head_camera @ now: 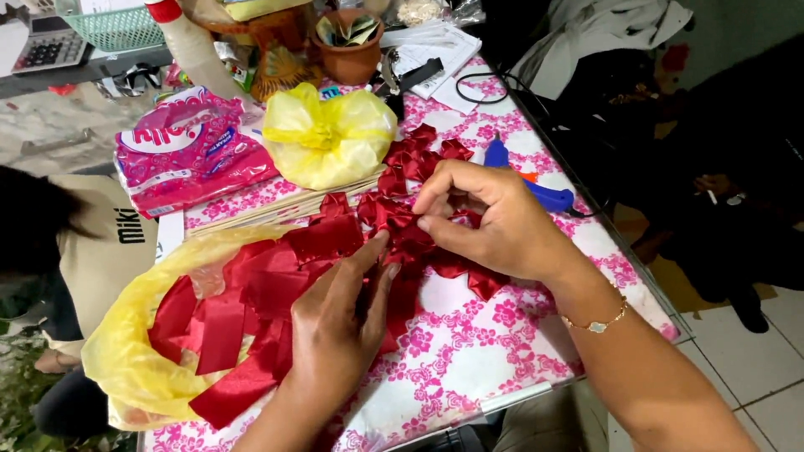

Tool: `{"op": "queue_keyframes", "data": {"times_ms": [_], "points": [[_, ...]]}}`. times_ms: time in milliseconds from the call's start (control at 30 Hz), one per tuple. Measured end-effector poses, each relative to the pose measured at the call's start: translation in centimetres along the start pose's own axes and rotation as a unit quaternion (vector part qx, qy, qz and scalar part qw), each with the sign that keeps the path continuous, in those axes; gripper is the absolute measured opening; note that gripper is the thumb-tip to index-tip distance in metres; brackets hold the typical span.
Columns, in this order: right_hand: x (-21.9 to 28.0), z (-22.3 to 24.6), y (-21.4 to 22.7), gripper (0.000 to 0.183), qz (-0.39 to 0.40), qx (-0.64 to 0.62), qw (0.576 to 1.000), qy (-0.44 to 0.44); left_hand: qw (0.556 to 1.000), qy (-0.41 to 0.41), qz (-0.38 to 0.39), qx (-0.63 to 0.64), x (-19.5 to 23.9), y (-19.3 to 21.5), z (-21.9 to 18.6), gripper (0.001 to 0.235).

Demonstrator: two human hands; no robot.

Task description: The person assembles artificial satin roses by folding red ribbon pieces and securing them with a hot glue gun onto wooden sticks. The person repeatedly applies glue and wraps ribbon layers to form rose shapes, working at a table with craft supplies.

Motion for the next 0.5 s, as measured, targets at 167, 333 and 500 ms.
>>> {"op": "queue_keyframes", "data": {"times_ms": [167, 333, 500], "points": [[-0.1, 0.8, -0.3, 0.010, -0.007, 0.000, 1.000, 0.001, 1.000, 0.005, -0.008, 0.029, -0.3, 0.3, 0.2, 0.033], [0.1, 0.6, -1.2, 0.049, -0.037, -0.017, 0.999, -0.035, 0.999, 0.006, -0.032, 0.003, -0.5, 0.7, 0.1, 0.030], [0.3, 0.1, -2.4, 0.049, -0.078, 0.032, 0.996, -0.003, 0.999, -0.007, -0.034, -0.004, -0.5, 0.9, -0.2, 0.031]]}}
Point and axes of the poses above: each hand's wrist, its own x-axis away from the middle knuckle, its own y-axis out of the back of the hand, z = x × y, the point moved 6 cm from there along -x, towards the middle knuckle, and after that the axes turned 9 degrees about y, right-handed, at the moved point
